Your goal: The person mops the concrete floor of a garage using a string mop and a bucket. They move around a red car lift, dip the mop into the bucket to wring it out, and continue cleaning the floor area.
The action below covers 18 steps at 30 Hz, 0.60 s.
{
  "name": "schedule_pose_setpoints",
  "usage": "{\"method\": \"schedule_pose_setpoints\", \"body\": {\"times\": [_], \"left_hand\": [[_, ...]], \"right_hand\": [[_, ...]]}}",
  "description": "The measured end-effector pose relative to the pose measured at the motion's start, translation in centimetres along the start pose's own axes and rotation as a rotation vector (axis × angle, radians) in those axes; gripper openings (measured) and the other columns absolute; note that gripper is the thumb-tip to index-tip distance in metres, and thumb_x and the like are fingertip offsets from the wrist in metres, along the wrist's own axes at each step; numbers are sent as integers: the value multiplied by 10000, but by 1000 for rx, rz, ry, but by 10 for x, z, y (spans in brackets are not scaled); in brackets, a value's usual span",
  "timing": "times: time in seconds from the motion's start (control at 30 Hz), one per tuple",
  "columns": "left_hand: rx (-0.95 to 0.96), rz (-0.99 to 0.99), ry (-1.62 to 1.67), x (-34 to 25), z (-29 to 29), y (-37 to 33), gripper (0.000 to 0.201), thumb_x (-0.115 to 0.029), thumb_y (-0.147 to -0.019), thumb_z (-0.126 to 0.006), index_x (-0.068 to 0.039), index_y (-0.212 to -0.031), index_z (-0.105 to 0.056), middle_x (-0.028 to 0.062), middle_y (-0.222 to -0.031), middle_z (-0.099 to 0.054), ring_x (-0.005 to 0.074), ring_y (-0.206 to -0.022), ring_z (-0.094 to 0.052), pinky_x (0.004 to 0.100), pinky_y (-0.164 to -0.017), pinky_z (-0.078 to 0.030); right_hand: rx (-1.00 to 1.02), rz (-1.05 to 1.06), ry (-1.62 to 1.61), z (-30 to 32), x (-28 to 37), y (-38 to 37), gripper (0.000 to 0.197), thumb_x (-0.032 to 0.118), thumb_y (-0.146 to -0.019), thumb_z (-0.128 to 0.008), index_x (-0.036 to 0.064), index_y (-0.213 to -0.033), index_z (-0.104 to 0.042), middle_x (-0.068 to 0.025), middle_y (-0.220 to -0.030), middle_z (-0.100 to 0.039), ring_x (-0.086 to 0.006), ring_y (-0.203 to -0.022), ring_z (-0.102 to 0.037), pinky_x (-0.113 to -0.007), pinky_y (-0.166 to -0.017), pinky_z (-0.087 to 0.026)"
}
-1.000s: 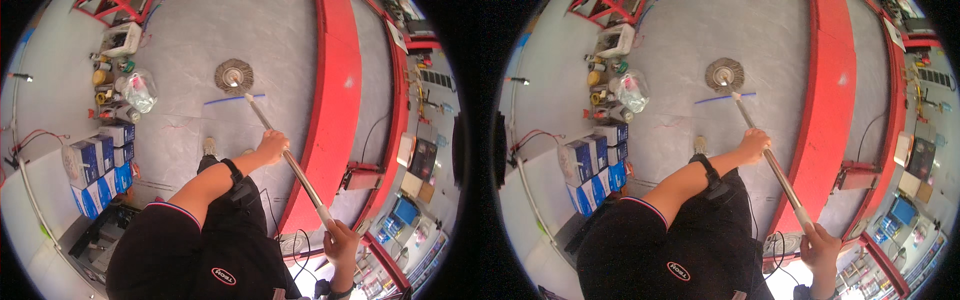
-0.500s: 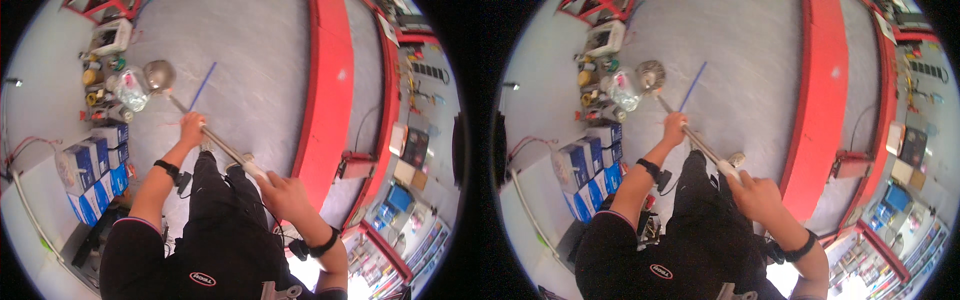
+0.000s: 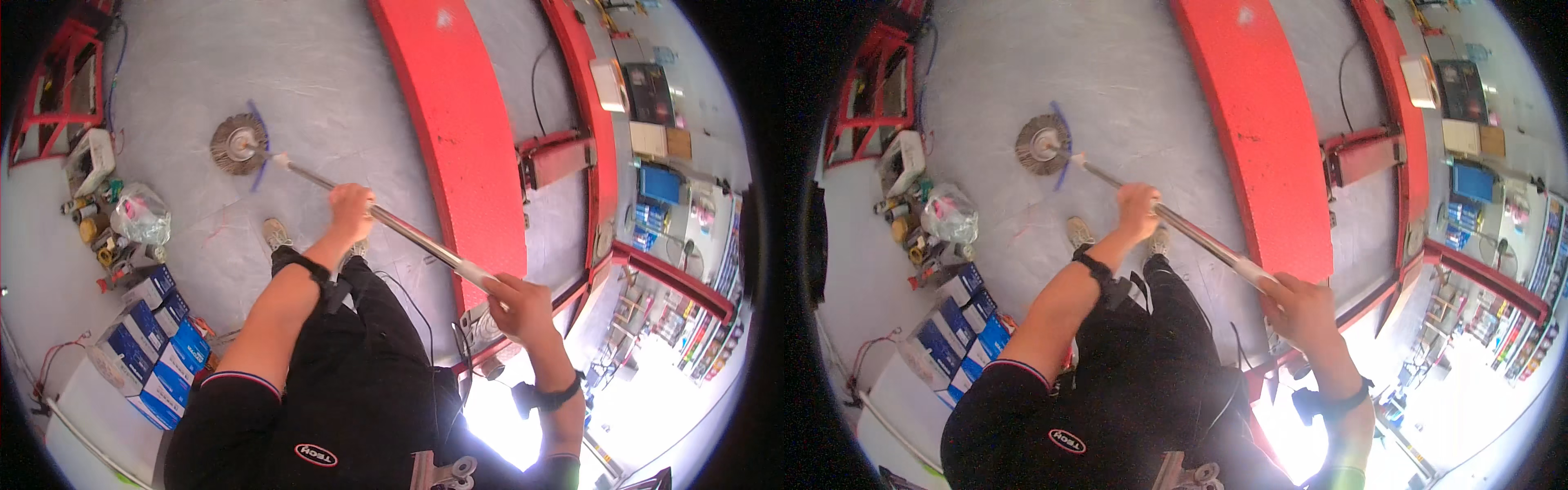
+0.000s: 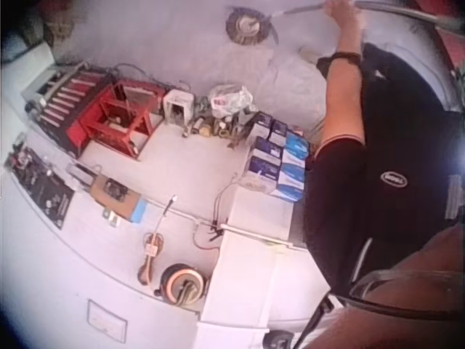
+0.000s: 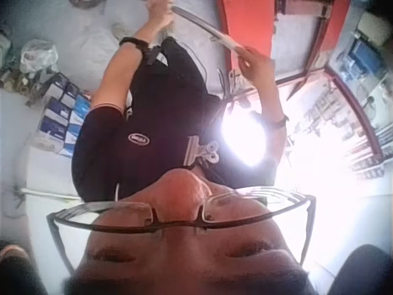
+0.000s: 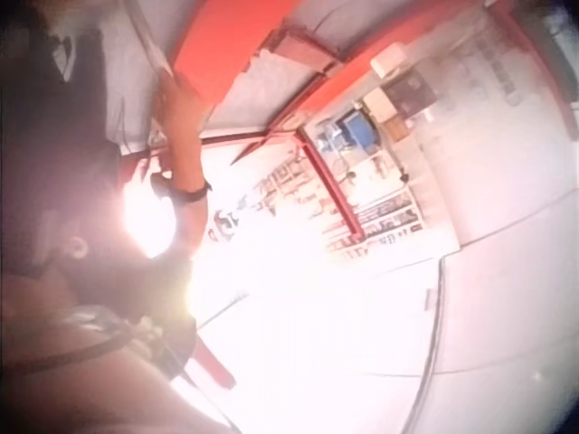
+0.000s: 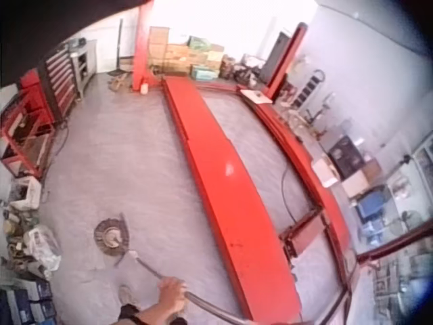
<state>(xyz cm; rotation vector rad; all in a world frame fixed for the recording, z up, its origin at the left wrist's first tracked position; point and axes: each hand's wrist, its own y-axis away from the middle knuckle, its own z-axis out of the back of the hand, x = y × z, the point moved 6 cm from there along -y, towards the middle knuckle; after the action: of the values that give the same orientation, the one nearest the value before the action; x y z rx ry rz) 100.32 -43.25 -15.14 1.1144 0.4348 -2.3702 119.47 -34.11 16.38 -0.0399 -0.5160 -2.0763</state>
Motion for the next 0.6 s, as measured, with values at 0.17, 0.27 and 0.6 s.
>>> {"method": "schedule_pose_setpoints", "body": {"times": [0.17,0.27,0.6], "left_hand": [[261,-146,77,-127,-117,13,260,-55,-602,-687,-157,-835,-633,75,-977,-573,303,-1065,-497,474,-938,-312],[514,-161,141,-188,-168,25,218,-95,-674,-674,-155,-882,-657,81,-1003,-580,300,-1114,-490,504,-1024,-258],[756,-279,133,-240,-189,25,228,-130,-711,-677,-166,-936,-665,72,-1022,-597,282,-1120,-505,481,-1036,-303]], "right_hand": [[1,-350,-93,14,-66,126,236,36,-749,-658,41,-984,-670,-157,-934,-683,-321,-757,-676,-369,-658,-546],[-26,-550,-122,19,-78,180,229,37,-764,-640,12,-990,-672,-188,-939,-678,-340,-811,-676,-382,-725,-543],[-32,-775,-54,31,-64,216,226,21,-802,-600,-47,-1008,-663,-217,-902,-679,-336,-817,-677,-356,-768,-526]]}}
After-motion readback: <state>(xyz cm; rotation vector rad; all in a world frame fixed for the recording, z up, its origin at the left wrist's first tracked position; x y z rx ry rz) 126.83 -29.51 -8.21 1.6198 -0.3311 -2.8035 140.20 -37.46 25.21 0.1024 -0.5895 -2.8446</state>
